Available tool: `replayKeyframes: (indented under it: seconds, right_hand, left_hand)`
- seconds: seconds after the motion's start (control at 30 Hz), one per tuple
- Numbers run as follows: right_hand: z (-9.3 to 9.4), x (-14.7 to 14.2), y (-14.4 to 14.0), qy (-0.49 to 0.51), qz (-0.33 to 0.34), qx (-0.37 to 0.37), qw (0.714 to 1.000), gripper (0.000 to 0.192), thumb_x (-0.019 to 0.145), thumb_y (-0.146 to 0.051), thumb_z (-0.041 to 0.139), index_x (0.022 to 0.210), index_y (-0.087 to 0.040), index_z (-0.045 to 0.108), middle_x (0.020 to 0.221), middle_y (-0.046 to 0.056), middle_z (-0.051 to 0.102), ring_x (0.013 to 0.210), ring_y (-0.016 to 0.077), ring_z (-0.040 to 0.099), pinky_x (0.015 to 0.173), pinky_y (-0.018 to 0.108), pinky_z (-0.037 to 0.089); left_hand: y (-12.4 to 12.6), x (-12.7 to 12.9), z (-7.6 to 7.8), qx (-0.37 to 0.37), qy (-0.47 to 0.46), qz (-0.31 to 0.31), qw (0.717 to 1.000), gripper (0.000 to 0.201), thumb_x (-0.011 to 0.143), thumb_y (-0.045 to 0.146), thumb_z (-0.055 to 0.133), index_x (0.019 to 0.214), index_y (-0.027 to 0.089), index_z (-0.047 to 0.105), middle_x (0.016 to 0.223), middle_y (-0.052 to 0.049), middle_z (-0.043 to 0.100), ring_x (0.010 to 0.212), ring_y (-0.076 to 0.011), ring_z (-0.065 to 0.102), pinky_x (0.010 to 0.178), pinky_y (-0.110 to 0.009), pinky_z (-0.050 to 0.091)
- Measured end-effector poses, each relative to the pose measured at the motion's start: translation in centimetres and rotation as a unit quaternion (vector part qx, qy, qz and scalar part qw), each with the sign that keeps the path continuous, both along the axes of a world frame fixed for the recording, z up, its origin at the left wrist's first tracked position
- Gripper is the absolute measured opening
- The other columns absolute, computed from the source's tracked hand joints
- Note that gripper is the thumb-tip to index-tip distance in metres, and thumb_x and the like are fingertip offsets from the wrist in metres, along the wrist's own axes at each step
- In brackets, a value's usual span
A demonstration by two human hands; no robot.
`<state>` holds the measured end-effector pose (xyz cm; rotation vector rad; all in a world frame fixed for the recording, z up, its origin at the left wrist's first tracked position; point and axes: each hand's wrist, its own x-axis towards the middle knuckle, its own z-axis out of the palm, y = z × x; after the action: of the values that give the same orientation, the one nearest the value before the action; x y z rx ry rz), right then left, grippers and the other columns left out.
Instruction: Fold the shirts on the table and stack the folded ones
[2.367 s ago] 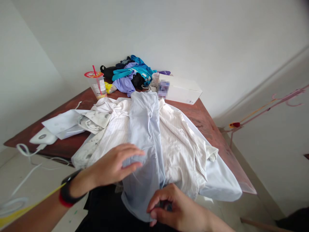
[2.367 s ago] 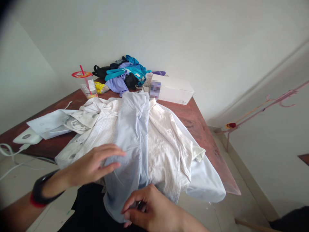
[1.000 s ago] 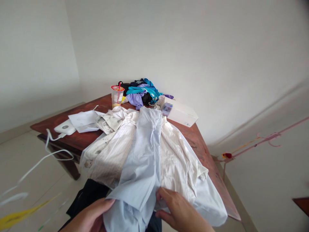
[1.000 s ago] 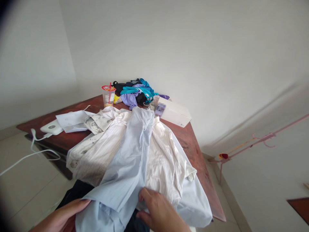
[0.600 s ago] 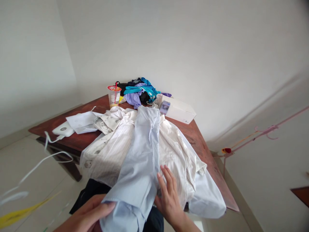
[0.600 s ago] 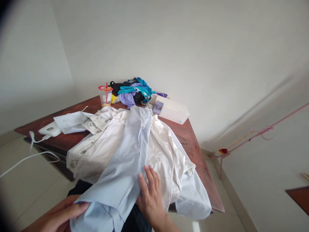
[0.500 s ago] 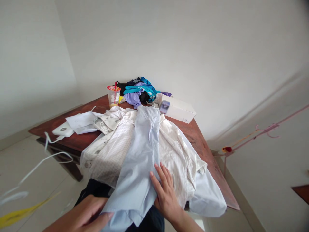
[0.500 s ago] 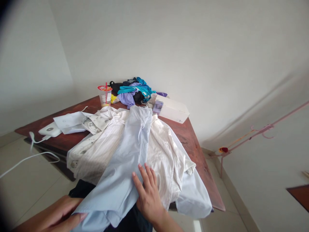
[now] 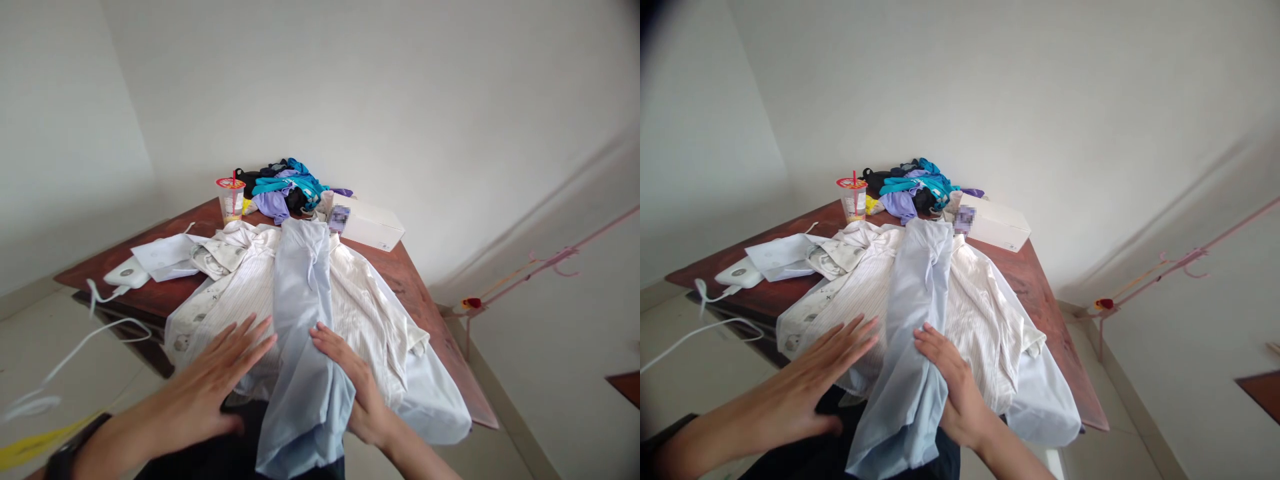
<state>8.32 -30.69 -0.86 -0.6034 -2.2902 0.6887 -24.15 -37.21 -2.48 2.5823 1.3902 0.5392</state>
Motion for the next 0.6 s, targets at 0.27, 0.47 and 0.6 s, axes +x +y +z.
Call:
replayKeyframes:
  seconds: [0.27,0.47,0.6]
  right_hand:
    - [4.9,-0.6,-0.8,0.036,0.009,-0.006,0.999,0.050,0.105,-0.051,0.044,0.147,-0.026,0.056,0.148,0.013,0.062,0.150,0.0333,0.044,0.121,0.060,0.040]
    - [5.6,2.7,-1.5,0.030,0.004,-0.026,0.999,0.047,0.105,-0.051,0.045,0.148,-0.034,0.054,0.144,0.008,0.065,0.143,0.0326,0.052,0.121,0.059,0.041]
    - [5.5,5.8,-2.2,-0.028,-0.027,-0.054,0.998,0.043,0.105,-0.052,0.045,0.141,-0.036,0.062,0.131,0.008,0.073,0.126,0.0319,0.067,0.110,0.052,0.052]
  left_hand:
    - [5.6,6.9,-1.3,0.196,-0.132,-0.059,0.970,0.086,0.092,0.014,0.060,0.165,0.025,0.016,0.166,-0.019,0.037,0.157,-0.0345,0.027,0.124,-0.060,0.028]
    - [4.0,7.9,1.0,0.087,-0.260,-0.180,0.945,0.074,0.100,0.049,0.051,0.165,0.028,0.022,0.164,-0.014,0.042,0.150,-0.0318,0.043,0.124,-0.050,0.035]
    - [1.9,6.2,4.3,-0.048,-0.284,-0.222,0.931,0.054,0.105,0.039,0.045,0.157,0.027,0.043,0.153,-0.007,0.058,0.138,-0.0250,0.057,0.119,-0.038,0.044]
